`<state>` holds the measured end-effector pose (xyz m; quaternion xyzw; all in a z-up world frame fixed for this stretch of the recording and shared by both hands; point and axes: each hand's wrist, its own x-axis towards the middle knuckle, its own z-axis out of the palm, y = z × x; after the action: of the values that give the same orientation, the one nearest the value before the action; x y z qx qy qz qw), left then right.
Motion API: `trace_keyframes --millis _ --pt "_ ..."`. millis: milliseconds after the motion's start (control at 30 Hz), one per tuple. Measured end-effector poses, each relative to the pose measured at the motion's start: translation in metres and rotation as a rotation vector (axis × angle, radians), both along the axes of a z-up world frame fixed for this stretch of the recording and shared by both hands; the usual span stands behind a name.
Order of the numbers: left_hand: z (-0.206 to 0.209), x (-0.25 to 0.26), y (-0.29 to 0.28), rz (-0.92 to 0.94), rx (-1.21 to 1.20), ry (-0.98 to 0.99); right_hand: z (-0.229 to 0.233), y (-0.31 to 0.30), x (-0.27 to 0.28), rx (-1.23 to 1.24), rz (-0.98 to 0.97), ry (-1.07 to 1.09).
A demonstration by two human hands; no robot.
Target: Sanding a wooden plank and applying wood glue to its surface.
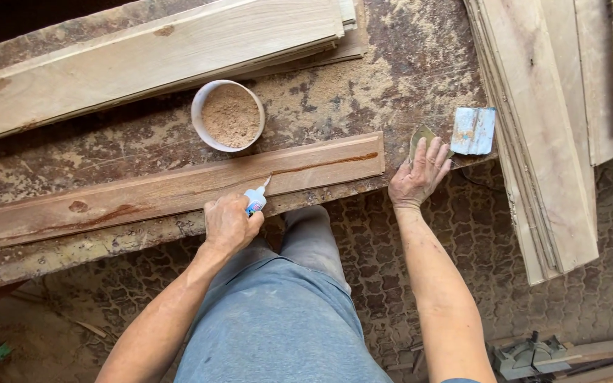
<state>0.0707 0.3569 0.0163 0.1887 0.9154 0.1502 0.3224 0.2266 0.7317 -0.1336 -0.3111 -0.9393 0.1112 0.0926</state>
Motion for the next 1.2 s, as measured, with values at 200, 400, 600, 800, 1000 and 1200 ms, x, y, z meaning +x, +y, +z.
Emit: trace_keyframes --millis 200,400,600,800,1000,1200 --pt "-0.006 0.009 -0.024 0.049 0.011 0.062 0.002 0.001 -0.003 -0.006 -0.004 -0.083" --pt "-0.002 0.009 -0.047 0.127 -0.074 -0.039 -0.002 0.006 -0.002 -0.036 -0.012 -0.124" --pt "-0.006 0.011 -0.089 0.206 -0.02 0.015 0.013 0.002 -0.008 -0.071 0.014 -0.174" --pt "-0.005 0.009 -0.125 0.273 -0.075 -0.084 0.043 0.003 -0.02 -0.108 0.041 -0.358" --pt "-0.006 0.006 -0.159 0.328 -0.05 0.006 0.075 -0.013 -0.034 -0.197 0.024 -0.424" --pt "-0.006 0.0 -0.196 0.369 -0.023 0.002 0.115 -0.125 -0.05 0.111 0.396 -0.223"
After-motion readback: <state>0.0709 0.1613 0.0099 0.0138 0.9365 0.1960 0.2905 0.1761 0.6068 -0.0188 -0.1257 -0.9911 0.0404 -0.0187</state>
